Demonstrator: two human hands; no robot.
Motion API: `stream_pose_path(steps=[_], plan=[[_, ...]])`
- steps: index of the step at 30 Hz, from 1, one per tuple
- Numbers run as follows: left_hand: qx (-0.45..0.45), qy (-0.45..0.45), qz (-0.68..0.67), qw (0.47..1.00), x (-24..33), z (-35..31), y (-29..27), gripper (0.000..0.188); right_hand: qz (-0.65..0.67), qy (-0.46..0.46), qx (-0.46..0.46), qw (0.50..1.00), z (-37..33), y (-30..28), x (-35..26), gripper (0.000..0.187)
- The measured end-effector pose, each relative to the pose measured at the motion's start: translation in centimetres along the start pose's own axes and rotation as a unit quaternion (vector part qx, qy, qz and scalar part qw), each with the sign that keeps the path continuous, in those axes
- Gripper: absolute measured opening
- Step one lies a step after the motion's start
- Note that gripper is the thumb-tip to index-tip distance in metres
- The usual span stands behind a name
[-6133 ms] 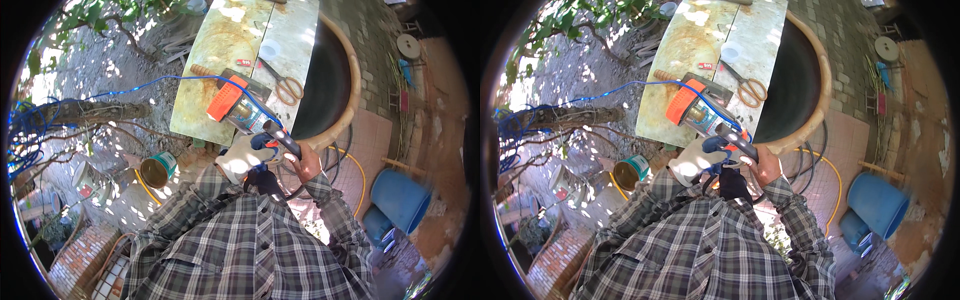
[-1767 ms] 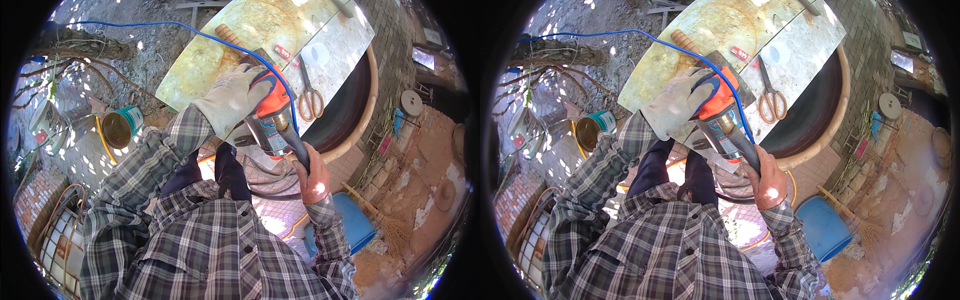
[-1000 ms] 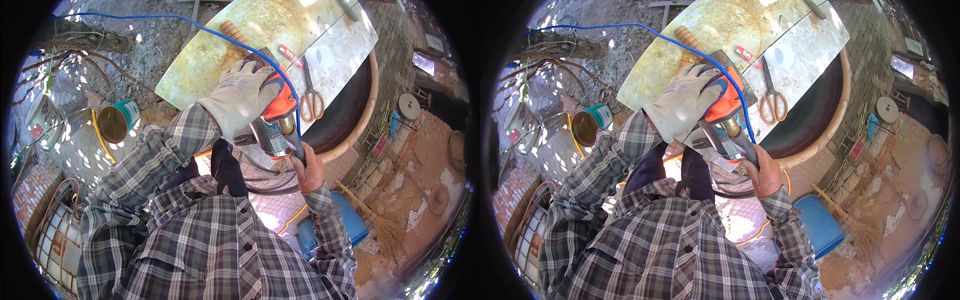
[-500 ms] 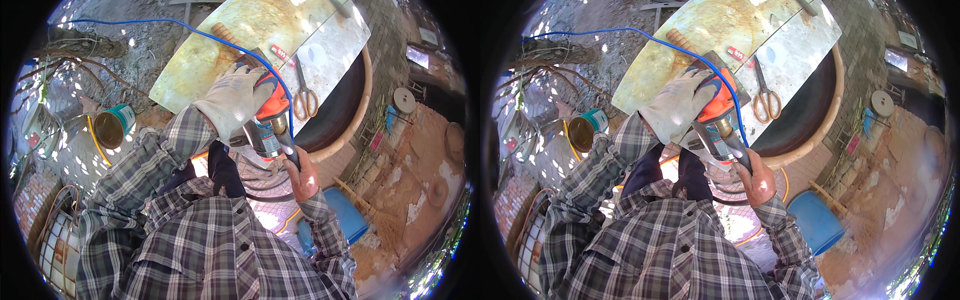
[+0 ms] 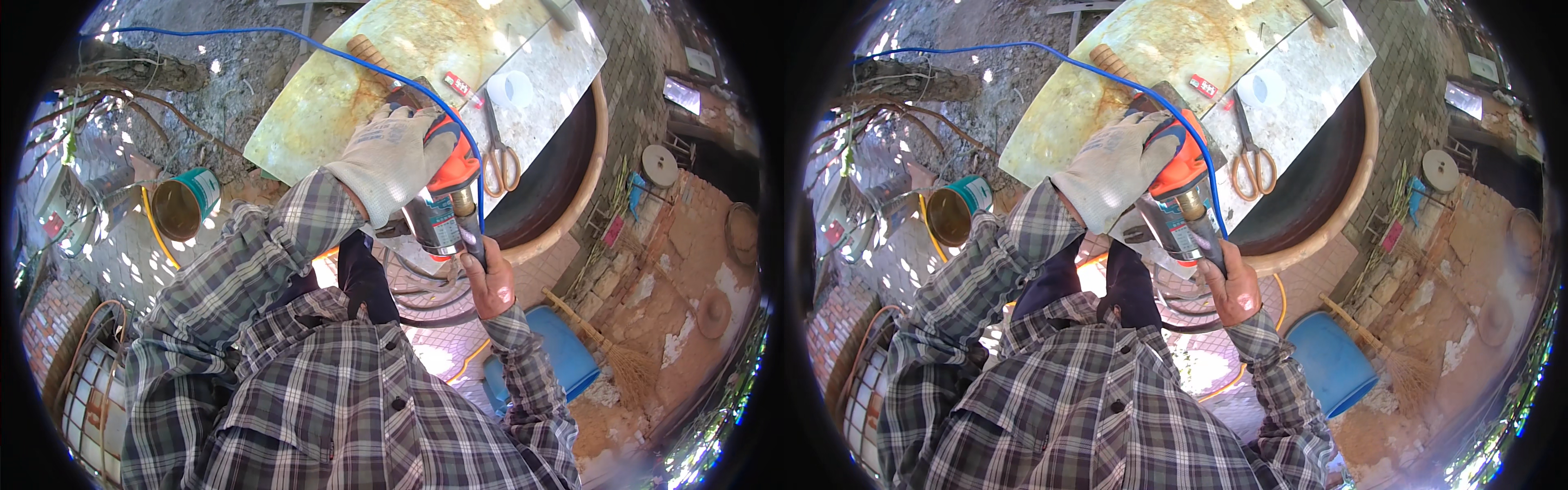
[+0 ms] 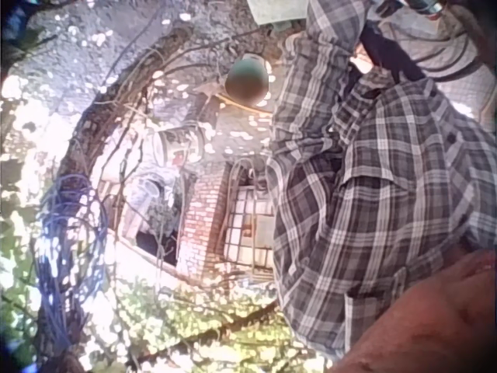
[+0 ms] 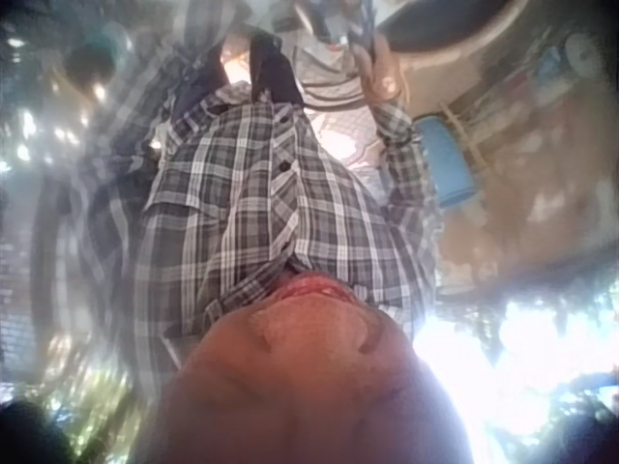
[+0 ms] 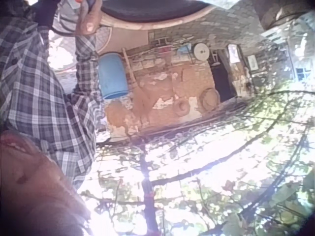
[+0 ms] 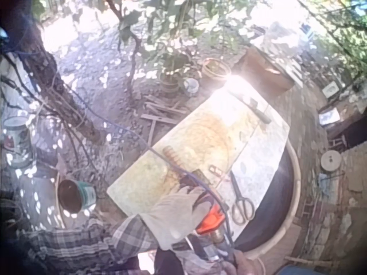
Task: The person assembles a handheld garden sprayer by attaching a black hose to the metal tank and securing the orange pump head. They manipulate the hose and pump components on a workbench, tightening connections and adjusting the assembly. A second person briefly walks through the background.
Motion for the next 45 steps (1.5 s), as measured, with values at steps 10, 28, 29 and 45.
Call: stream_pose_path(steps=[10,28,29,45], plan=[[-0.016,0.0,-0.022,1.0,-0.2,0.1,-0.2,0.053,-0.096,-0.053,0.095,0.989,-0.3,-0.7,-1.1,0.033],[0.118,-0.08,-0.447,0.883,-3.0,-7.9,-1.1,0.041,-0.043,-0.063,0.111,0.991,-1.1,-0.5,-0.7,0.031],[0.119,-0.065,-0.461,0.877,-3.3,-7.8,-0.7,0.041,-0.04,-0.056,0.108,0.992,-1.1,-0.3,-0.6,0.032],[0.012,-0.142,-0.439,0.887,0.4,-9.7,-0.8,0.024,-0.025,-0.11,0.068,0.991,-2.1,-0.1,-2.3,0.034]])
Point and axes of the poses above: each hand's wrist, its own z-axis towards the middle knuckle, its own y-axis out of the palm, x = y × z, the point moved 5 cm from there along z, towards the middle knuckle, and after that the axes turned 10 degrees about -z, right-handed, at the moved point
